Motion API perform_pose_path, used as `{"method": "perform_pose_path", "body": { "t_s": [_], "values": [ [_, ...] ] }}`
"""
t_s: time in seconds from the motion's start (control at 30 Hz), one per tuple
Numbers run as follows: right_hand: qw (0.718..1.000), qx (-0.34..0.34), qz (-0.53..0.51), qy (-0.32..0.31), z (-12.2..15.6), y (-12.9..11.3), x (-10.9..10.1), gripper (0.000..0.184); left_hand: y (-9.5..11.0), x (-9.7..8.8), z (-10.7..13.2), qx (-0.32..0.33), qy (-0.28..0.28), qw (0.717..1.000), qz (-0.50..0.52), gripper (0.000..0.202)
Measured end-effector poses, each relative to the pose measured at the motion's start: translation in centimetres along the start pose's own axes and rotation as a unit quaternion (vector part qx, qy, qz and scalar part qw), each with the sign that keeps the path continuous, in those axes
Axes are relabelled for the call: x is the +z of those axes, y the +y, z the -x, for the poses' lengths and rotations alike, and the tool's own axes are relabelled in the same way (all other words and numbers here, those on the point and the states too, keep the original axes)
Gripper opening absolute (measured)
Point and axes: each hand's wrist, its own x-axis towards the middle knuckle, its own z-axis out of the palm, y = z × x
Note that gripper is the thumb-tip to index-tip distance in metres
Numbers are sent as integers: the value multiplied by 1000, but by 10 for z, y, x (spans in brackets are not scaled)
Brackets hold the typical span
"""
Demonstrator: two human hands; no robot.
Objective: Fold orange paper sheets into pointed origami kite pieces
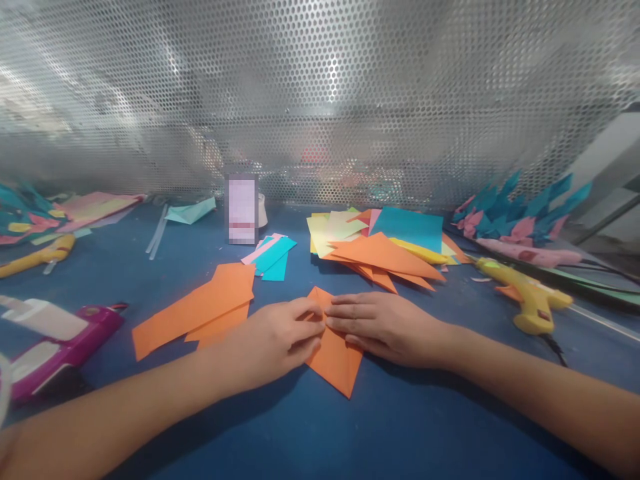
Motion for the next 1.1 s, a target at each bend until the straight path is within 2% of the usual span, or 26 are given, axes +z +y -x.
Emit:
{"method": "perform_pose_path", "body": {
  "t_s": [0.23,0.43,0.63,0.93,1.1],
  "values": [
    [1000,-7,13,16,0,-1,2,34,0,-1,0,-3,8,1000,0,22],
    [1000,-18,8,7,-2,-3,2,33,-4,-4,-1,-7,27,999,14,20],
    [1000,-21,8,10,-2,-3,2,32,-8,-9,0,-52,-21,997,44,20],
    [1000,-18,-10,15,-1,-3,0,31,-14,-13,0,-32,-33,998,48,19],
    [999,12,-39,0,-1,-3,0,32,-14,-16,2,-15,-51,998,21,23]
  ]
}}
